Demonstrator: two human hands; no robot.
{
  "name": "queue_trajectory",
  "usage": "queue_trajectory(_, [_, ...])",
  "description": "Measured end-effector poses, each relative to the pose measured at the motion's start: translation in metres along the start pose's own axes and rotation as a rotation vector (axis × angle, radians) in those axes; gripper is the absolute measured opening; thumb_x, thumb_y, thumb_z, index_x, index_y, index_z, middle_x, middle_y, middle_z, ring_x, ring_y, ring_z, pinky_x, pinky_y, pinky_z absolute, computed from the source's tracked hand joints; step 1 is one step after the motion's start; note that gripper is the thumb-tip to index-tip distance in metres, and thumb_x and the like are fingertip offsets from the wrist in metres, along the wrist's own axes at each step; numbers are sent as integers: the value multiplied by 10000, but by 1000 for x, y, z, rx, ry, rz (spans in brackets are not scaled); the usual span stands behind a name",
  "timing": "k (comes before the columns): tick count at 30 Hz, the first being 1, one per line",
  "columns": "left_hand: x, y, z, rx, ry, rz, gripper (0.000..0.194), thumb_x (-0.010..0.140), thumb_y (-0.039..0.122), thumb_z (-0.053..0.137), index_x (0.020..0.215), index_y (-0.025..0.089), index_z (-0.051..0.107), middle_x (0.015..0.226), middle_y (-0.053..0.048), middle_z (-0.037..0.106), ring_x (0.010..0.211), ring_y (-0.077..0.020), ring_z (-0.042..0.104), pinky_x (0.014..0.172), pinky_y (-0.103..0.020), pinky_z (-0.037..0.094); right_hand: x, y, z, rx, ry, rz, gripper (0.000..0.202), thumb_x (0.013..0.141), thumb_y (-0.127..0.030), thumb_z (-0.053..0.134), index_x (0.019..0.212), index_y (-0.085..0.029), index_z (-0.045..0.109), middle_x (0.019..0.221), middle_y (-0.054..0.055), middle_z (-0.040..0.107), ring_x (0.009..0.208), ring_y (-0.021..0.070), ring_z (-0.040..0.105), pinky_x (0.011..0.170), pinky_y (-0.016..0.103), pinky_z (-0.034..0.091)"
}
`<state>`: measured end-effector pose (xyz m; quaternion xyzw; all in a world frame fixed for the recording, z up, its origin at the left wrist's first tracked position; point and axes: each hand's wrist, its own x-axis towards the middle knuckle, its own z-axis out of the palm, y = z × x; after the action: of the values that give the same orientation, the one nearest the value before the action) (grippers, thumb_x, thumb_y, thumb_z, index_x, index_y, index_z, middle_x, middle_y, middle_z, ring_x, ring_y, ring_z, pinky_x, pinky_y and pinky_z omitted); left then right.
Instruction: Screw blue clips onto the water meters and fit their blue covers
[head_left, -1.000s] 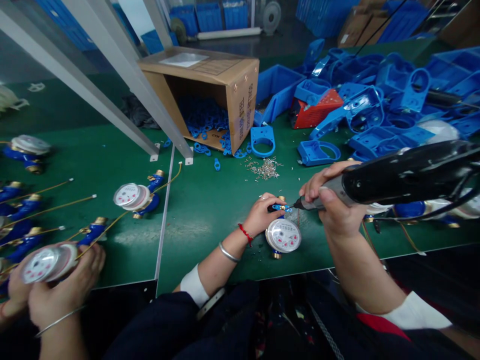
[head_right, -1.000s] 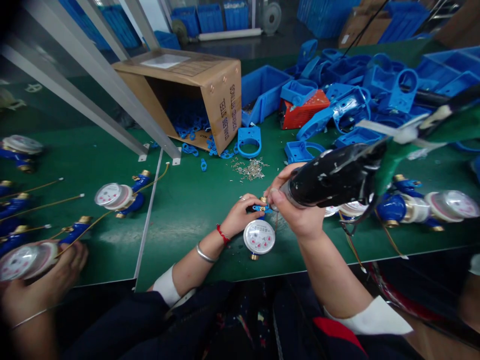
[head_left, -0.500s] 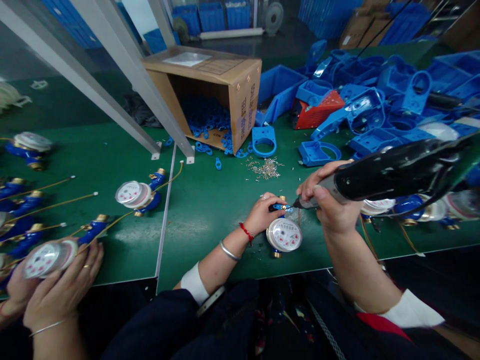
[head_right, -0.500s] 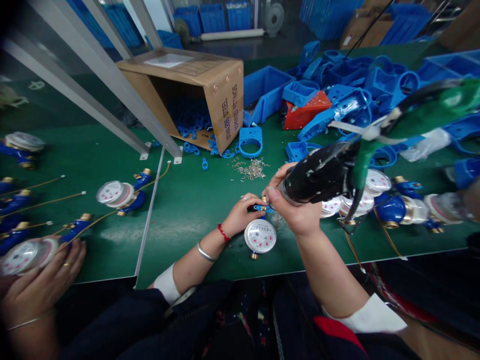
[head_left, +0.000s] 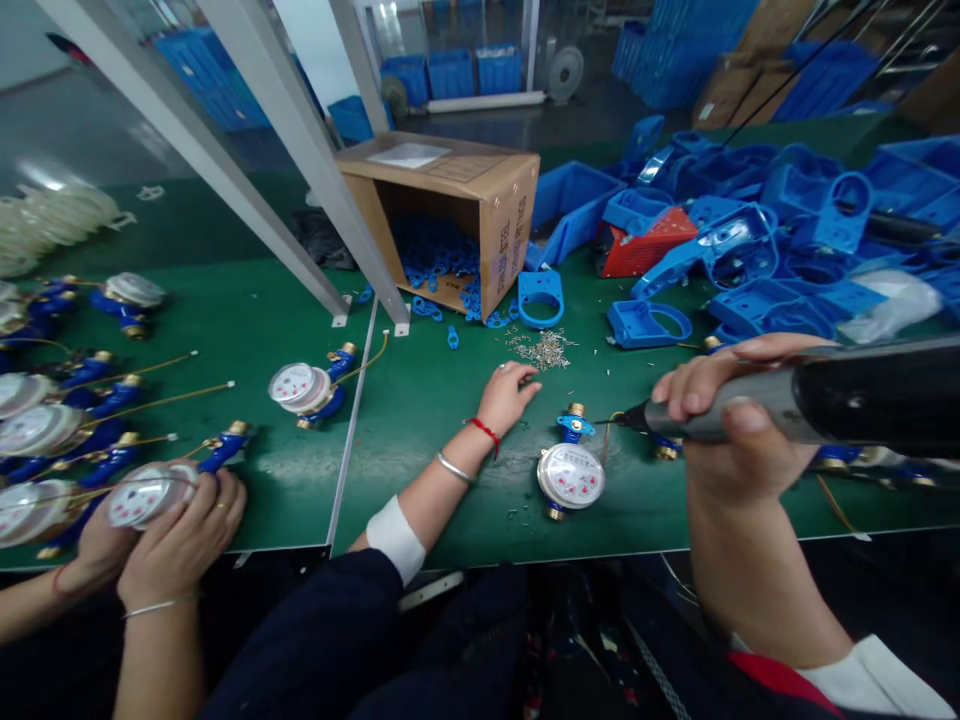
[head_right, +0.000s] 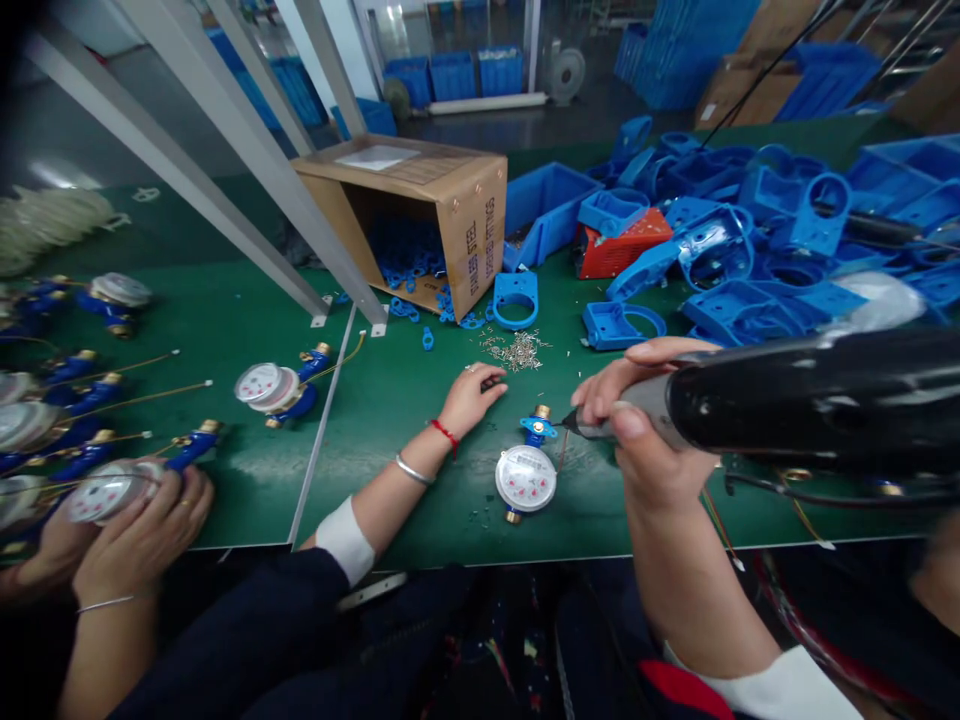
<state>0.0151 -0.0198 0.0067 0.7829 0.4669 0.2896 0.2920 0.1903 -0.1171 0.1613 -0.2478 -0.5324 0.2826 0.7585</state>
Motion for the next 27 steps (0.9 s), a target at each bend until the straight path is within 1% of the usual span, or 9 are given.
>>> queue_trajectory(4, [37,-18,-2,141,36,-63,104,769,134,628,871,122,642,903,-107,608,906,-214,544,886,-371,407,0,-11,-2,8,23,-37,321,659,-235,687,966,-202,604,559,-35,559,433,133,488,456,310,452])
queue_trajectory(6, [48,-18,2,163,23,-71,38,757,91,605,764,121,627,836,-105,602,891,-224,546,894,-383,399,-3,-12,-4,-11,14,-40,323,665,-228,688,975,-203,601,560,-37,559,438,131,496,464,308,463])
queue_trajectory(8, [52,-14,5,169,13,-83,111,761,55,559,686,128,597,779,-97,591,872,-224,549,900,-387,394,-5,-13,-5,-27,7,-49,325,673,-224,686,985,-203,596,556,-40,559,442,129,503,474,308,476])
queue_trajectory(11, [49,-6,3,142,23,-98,144,773,44,520,673,137,566,789,-95,586,889,-225,545,918,-388,383,-8,-13,-6,-18,-3,-64,324,682,-214,682,993,-198,592,551,-39,558,438,129,505,475,308,483])
queue_trajectory(15, [37,4,-7,33,80,-122,103,823,88,483,791,148,559,893,-91,588,929,-207,534,921,-373,382,-7,-13,-5,-3,8,-69,321,684,-218,686,990,-196,591,555,-36,552,436,124,495,474,306,477])
queue_trajectory(19, [17,21,-10,-142,63,-171,80,852,143,481,888,141,552,822,-48,604,781,-140,574,788,-296,454,-3,-15,-1,-24,51,-70,309,669,-266,696,959,-231,593,542,-46,532,429,124,476,453,299,449])
queue_trajectory(21, [3,32,-9,-312,-31,-207,96,843,161,519,917,121,566,776,-33,614,693,-105,580,698,-247,471,1,-16,2,-32,87,-68,300,658,-295,699,935,-250,593,533,-51,521,427,123,464,450,297,433])
queue_trajectory(25, [-22,50,-9,-1067,-307,-443,211,780,212,654,942,84,609,771,-34,614,641,-60,567,655,-202,468,9,-18,10,10,98,-53,285,651,-304,690,913,-254,591,530,-54,513,423,117,449,450,291,411])
queue_trajectory(27, [-29,55,-10,-1305,-367,-544,232,739,226,710,887,70,624,725,-23,602,614,-48,559,627,-178,458,11,-18,14,42,87,-60,279,659,-294,680,918,-248,587,530,-55,509,419,112,445,442,283,397])
